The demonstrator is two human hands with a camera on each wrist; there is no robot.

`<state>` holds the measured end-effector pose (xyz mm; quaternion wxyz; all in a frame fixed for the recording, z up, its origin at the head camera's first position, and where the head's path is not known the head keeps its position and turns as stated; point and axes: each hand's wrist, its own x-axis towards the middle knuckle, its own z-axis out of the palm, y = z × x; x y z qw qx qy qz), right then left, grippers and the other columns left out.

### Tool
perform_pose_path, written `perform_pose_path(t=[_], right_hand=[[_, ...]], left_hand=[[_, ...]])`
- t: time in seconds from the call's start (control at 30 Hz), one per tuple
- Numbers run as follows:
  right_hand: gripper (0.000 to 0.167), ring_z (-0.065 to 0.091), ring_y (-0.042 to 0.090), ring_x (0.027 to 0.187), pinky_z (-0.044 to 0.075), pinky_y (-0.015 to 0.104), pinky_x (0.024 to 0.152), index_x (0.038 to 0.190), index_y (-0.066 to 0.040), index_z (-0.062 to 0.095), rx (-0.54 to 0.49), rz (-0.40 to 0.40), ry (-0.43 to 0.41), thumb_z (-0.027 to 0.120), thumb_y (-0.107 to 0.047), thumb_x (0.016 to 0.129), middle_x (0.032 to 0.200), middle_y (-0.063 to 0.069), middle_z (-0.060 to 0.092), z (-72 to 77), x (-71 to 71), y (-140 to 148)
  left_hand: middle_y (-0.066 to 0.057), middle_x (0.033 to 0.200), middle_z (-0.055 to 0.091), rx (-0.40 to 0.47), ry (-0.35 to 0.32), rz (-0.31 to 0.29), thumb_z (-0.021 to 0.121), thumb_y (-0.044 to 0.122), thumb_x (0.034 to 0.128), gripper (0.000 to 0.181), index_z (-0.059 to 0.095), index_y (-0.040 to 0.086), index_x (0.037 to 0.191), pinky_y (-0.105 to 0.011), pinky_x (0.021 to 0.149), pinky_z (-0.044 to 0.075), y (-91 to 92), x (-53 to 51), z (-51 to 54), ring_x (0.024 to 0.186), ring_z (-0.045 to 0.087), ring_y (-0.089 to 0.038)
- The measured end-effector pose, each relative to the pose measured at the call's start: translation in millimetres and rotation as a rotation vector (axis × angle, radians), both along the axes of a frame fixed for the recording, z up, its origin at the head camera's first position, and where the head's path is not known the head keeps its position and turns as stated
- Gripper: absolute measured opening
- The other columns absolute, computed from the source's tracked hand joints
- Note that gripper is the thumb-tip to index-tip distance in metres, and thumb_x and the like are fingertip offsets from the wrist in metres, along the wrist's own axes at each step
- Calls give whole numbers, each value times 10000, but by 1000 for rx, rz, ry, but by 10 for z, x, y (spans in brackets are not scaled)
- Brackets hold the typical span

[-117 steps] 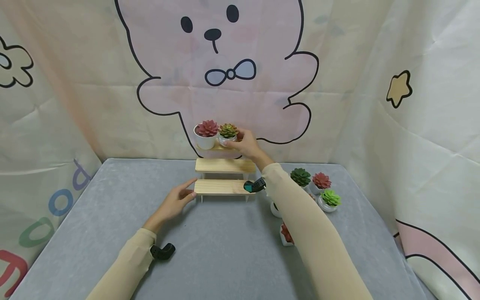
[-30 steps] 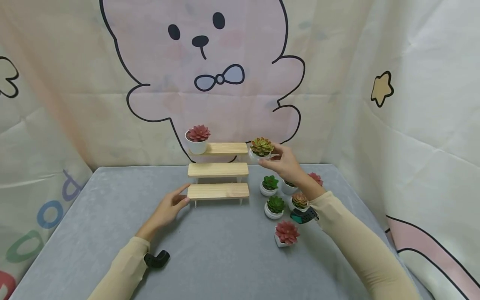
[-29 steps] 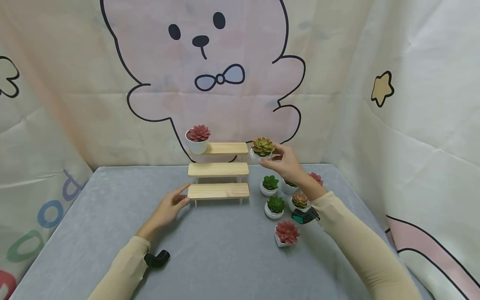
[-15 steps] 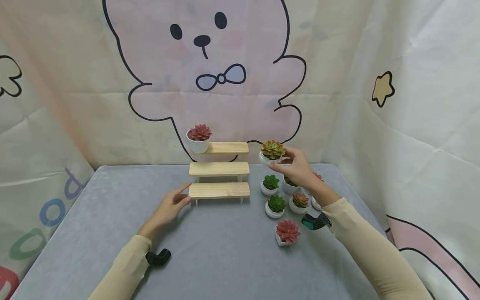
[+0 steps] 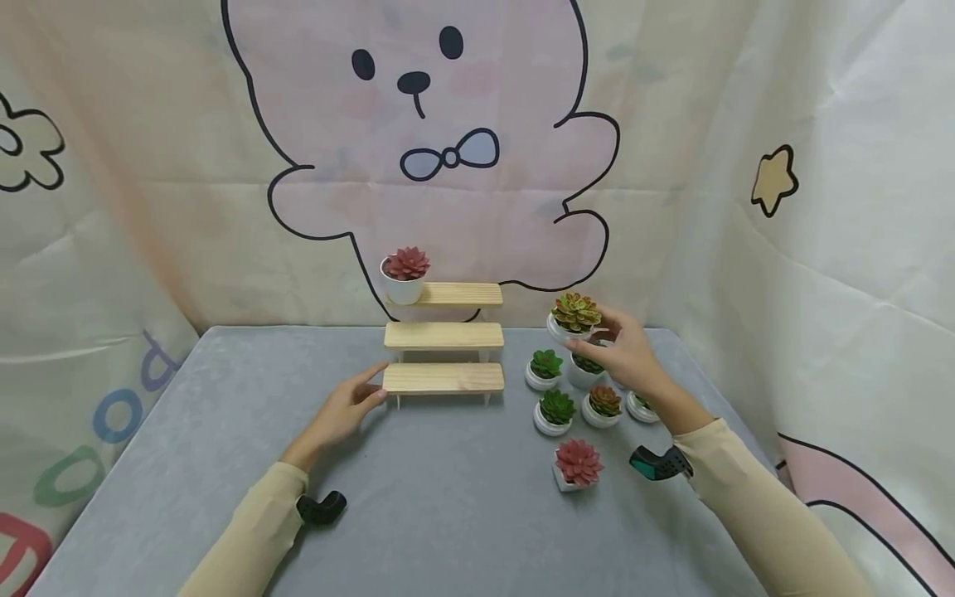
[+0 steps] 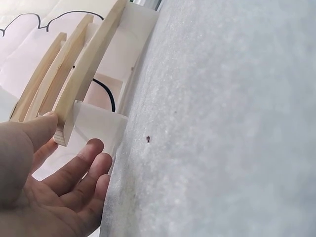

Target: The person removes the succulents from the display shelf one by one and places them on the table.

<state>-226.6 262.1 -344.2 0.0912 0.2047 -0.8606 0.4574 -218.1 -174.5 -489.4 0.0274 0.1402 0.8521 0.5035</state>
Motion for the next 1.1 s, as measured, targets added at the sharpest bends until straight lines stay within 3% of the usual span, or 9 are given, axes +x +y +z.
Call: perform_pose_path(t=[0.13,0.33,0.4,0.47,0.6,0.7,0.9,1.0,1.1], right_hand=[[519,611,-51,1027,512,162,860,1395,-13,583,1,-4,11,747,-87,908,1189,-66,668,-52,76,107],[585,640,-39,954,529,136,794,1431,25,535,18,-19,-5,757,-82,901,1249,208,670,-106,171,232],[604,650,-30,898,539,146,753,1441,42,516,24,-19,-10,756,-78,901,1237,234,670,-120,194,267],[599,620,-20,782,527,157,673,1435,47,521,29,-14,-8,758,-73,898,1173,178,697,-131,217,297],[553,564,27,646,501,212,578,1401,36,560,18,14,15,756,-47,891,1016,-63,711,-165,253,358],[534,628,44,699,531,213,614,1391,36,566,3,34,31,746,-19,891,1006,-181,694,-199,272,404],[521,666,-35,909,542,157,774,1373,15,589,23,7,62,754,-8,879,1087,-256,660,-256,334,471],[543,632,-72,950,526,140,816,1392,29,570,61,-33,56,756,-32,886,1124,-197,655,-298,381,515],[558,627,-69,967,545,183,827,1398,38,560,99,-71,33,766,-82,893,1157,-20,695,-353,422,566]], left_hand=[[-304,1394,580,7,2,-8,554,184,1054,561,364,82,1572,-558,994,516,15,-9,-23,1192,653,-410],[-328,1380,578,7,22,-5,550,186,1056,561,361,56,1567,-561,972,525,11,-4,-22,1164,663,-421],[-322,1381,580,9,17,0,552,184,1055,558,366,66,1568,-564,973,523,11,-1,-18,1166,662,-421],[-316,1391,575,7,14,1,554,182,1054,557,368,75,1569,-565,976,522,14,0,-12,1175,657,-423],[-307,1408,566,11,5,2,559,184,1051,558,373,87,1569,-567,983,518,25,-2,-1,1192,648,-423],[-317,1389,577,10,10,-3,555,179,1053,558,369,79,1569,-569,980,519,28,3,6,1183,653,-424],[-328,1375,582,7,25,-11,541,184,1060,556,358,71,1572,-569,978,519,14,3,32,1177,655,-427],[-322,1377,584,-3,17,-2,545,191,1059,557,361,85,1574,-570,984,516,20,-3,25,1184,653,-428],[-330,1381,576,-9,17,-8,541,191,1061,563,348,67,1575,-575,984,515,25,-5,15,1185,651,-432]])
